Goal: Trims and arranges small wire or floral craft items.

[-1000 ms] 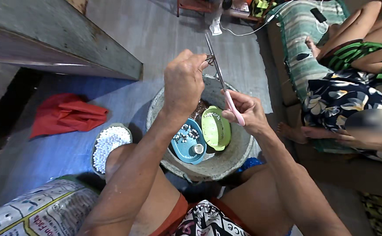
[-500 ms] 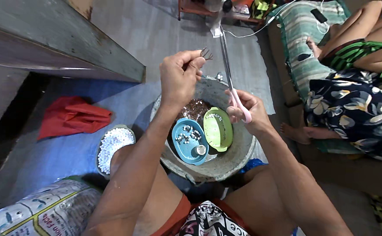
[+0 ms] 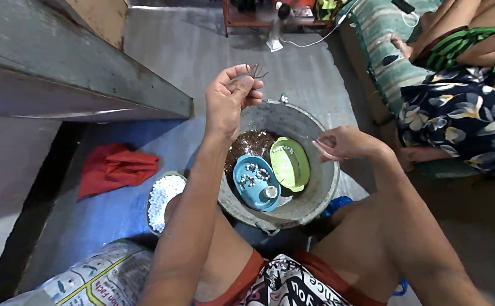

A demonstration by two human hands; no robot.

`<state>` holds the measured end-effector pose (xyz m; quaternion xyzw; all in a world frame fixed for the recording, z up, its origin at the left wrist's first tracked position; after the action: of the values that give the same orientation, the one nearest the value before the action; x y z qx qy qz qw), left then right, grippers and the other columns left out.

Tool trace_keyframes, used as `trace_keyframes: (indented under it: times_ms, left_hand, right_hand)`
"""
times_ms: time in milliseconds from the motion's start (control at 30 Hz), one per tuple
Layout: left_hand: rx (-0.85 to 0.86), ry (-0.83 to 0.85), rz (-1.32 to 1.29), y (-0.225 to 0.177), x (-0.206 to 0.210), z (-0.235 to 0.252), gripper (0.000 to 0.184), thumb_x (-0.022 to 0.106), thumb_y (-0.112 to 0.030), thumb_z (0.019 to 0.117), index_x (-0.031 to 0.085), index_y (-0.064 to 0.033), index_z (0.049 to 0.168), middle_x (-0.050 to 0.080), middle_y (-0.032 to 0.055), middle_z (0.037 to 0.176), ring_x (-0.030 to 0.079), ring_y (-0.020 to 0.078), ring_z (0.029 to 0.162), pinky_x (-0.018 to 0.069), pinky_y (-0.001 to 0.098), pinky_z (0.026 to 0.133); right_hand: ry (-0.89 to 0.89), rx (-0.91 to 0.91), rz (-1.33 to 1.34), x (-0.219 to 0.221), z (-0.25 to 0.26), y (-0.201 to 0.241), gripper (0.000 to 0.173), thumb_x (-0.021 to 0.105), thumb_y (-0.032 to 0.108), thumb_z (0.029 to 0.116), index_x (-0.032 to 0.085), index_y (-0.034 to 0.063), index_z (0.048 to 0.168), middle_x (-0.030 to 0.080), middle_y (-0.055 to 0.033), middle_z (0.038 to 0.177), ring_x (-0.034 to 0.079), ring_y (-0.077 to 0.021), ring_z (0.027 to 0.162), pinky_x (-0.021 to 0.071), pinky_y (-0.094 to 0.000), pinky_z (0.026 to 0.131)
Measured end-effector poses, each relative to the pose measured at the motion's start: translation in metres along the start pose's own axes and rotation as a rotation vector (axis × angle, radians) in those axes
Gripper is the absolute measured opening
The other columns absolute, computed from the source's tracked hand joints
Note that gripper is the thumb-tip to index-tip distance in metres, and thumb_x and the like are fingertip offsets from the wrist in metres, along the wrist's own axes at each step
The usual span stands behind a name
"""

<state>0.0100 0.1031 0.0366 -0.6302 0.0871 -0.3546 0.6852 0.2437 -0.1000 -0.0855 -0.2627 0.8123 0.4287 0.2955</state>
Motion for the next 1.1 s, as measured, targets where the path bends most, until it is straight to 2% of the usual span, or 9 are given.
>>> trace_keyframes:
  times_ms: [67,133,267,400,467,533,800,900,1100]
  left_hand:
    - [-0.015,0.009,-0.007,-0.001,-0.001,-0.002,0.024,0.058,-0.002,0.1031,0.057,0.0004,0.127,0.073,0.0133,0.097,0.074,0.0202,0.080,0.0631,0.0330,0.073]
    - [-0.012,0.020,-0.010,-0.003,-0.001,-0.005,0.025,0.057,-0.003,0.1035,0.056,0.0001,0.128,0.074,0.0125,0.096,0.073,0.0194,0.079,0.0629,0.0324,0.073]
    - [-0.002,0.028,-0.018,-0.010,0.006,-0.009,0.018,0.057,-0.003,0.1038,0.053,-0.0032,0.121,0.074,0.0116,0.092,0.074,0.0192,0.075,0.0633,0.0322,0.070]
    - [0.038,0.043,0.016,-0.011,0.011,-0.008,0.014,0.059,-0.002,0.1028,0.053,-0.0035,0.116,0.074,0.0107,0.091,0.074,0.0190,0.072,0.0635,0.0315,0.067]
    - [0.079,0.062,0.091,-0.013,0.014,-0.007,0.013,0.059,-0.001,0.1023,0.057,-0.0011,0.115,0.075,0.0101,0.091,0.074,0.0189,0.073,0.0642,0.0326,0.068]
    - [0.110,0.087,0.163,-0.012,0.020,-0.008,0.016,0.059,-0.002,0.1023,0.062,0.0016,0.118,0.075,0.0097,0.093,0.074,0.0184,0.075,0.0642,0.0329,0.069]
    - [0.178,0.167,0.247,-0.003,0.037,-0.010,0.018,0.061,0.000,0.1007,0.066,0.0043,0.117,0.075,0.0103,0.096,0.074,0.0192,0.078,0.0651,0.0351,0.071]
    - [0.227,0.194,0.274,-0.006,0.040,-0.012,0.019,0.063,-0.001,0.1001,0.068,0.0052,0.117,0.076,0.0104,0.095,0.074,0.0193,0.077,0.0655,0.0352,0.071]
    - [0.250,0.204,0.282,-0.007,0.045,-0.011,0.016,0.062,0.000,0.1001,0.069,0.0052,0.114,0.076,0.0115,0.096,0.074,0.0198,0.077,0.0654,0.0352,0.071]
  right_hand:
    - [0.059,0.132,-0.120,0.007,-0.002,-0.022,0.043,0.090,0.030,0.0808,0.072,0.0056,0.111,0.069,-0.0129,0.076,0.067,-0.0261,0.061,0.0596,-0.0483,0.063]
    - [0.038,0.139,-0.148,0.005,-0.007,-0.027,0.046,0.091,0.031,0.0795,0.072,0.0058,0.112,0.070,-0.0136,0.080,0.068,-0.0276,0.066,0.0599,-0.0510,0.067]
    - [-0.115,-0.103,0.013,-0.009,-0.019,-0.006,0.052,0.090,0.027,0.0803,0.070,0.0124,0.126,0.072,-0.0068,0.080,0.068,-0.0205,0.065,0.0600,-0.0460,0.063]
    - [-0.204,-0.442,0.451,-0.016,-0.034,0.035,0.072,0.088,0.020,0.0790,0.058,0.0144,0.144,0.072,-0.0029,0.086,0.066,-0.0111,0.066,0.0587,-0.0271,0.060]
    - [-0.183,-0.631,0.688,-0.018,-0.038,0.053,0.078,0.089,0.026,0.0795,0.054,0.0100,0.147,0.070,-0.0021,0.093,0.066,-0.0089,0.075,0.0589,-0.0243,0.069]
    - [-0.163,-0.730,0.829,-0.020,-0.040,0.064,0.081,0.089,0.035,0.0796,0.052,0.0094,0.147,0.069,-0.0017,0.097,0.066,-0.0091,0.079,0.0592,-0.0254,0.071]
    - [-0.153,-0.801,0.844,-0.023,-0.045,0.080,0.080,0.089,0.034,0.0799,0.054,0.0052,0.145,0.068,-0.0022,0.094,0.065,-0.0085,0.076,0.0579,-0.0240,0.067]
    - [-0.135,-0.774,0.806,-0.017,-0.043,0.080,0.081,0.090,0.033,0.0796,0.053,0.0081,0.148,0.068,-0.0042,0.093,0.065,-0.0112,0.073,0.0592,-0.0257,0.062]
    - [-0.091,-0.775,0.806,-0.014,-0.040,0.084,0.081,0.090,0.030,0.0795,0.053,0.0078,0.148,0.070,-0.0037,0.090,0.067,-0.0110,0.074,0.0611,-0.0261,0.066]
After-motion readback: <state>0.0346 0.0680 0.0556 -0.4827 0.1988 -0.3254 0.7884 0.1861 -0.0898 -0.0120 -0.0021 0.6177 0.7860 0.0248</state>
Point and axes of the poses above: each hand's wrist, its own z-axis towards the middle knuckle, its own x-axis out of the palm, y = z × x, the point moved 8 cm from there along z, towards the middle knuckle
